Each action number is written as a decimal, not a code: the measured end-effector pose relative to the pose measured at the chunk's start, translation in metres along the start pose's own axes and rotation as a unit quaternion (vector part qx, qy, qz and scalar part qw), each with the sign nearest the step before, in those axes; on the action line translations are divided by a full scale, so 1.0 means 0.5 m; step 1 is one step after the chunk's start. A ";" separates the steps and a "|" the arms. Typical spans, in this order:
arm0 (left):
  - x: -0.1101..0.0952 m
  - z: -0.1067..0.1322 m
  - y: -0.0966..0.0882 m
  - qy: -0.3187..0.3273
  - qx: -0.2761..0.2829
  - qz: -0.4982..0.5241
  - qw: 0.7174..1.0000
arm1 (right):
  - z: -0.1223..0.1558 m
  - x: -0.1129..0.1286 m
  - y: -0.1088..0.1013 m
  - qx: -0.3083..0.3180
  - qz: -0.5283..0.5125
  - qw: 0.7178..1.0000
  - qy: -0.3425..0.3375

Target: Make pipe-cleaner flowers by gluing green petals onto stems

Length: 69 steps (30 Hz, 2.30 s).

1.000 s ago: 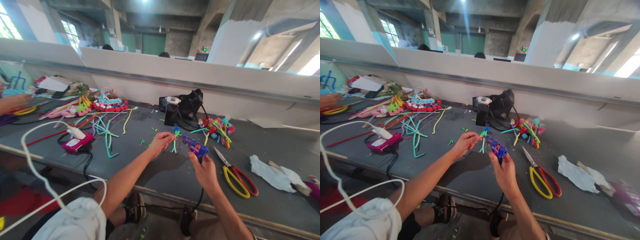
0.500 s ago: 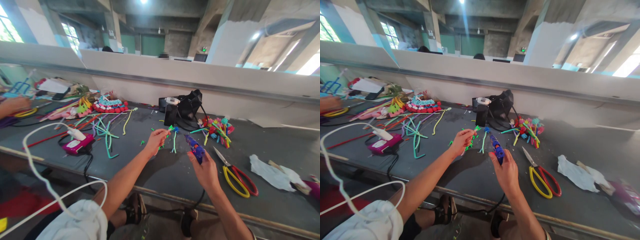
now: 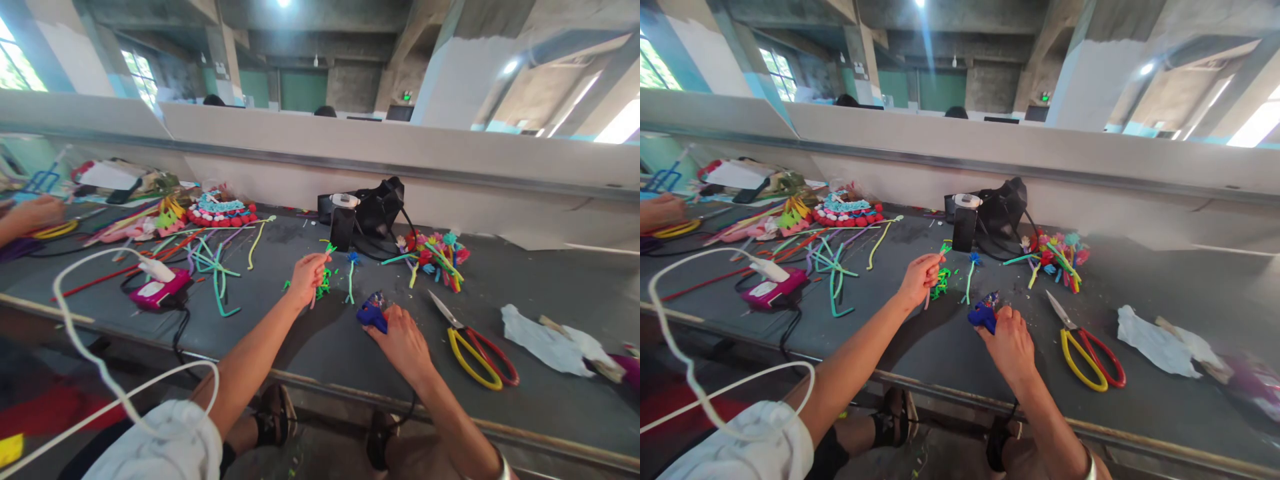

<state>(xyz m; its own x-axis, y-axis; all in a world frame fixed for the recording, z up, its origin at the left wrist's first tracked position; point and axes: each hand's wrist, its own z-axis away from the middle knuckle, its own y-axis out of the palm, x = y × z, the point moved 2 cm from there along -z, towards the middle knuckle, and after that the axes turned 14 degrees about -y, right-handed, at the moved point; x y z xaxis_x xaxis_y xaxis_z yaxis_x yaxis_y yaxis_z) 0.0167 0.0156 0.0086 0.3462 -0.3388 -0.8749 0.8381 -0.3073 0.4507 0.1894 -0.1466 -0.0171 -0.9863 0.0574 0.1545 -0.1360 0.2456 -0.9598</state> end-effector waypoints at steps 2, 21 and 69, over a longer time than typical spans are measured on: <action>0.000 -0.002 -0.003 -0.001 -0.006 0.004 1.000 | 0.004 -0.002 0.001 0.015 -0.016 1.000 -0.007; 0.003 0.003 -0.003 -0.004 -0.021 0.012 1.000 | -0.351 0.083 0.003 0.146 -0.017 0.966 -0.210; 0.056 0.037 0.059 -0.008 0.076 -0.268 0.960 | -0.106 0.014 -0.074 -0.267 -0.279 0.917 -0.097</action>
<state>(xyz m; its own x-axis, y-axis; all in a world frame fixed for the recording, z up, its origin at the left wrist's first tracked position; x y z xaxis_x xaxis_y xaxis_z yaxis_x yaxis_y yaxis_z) 0.0433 -0.0195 0.0005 -0.1260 -0.1093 -0.9860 0.8221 -0.5677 -0.0421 0.1924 -0.1038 0.0320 -0.7819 -0.3828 0.4920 -0.6111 0.6267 -0.4836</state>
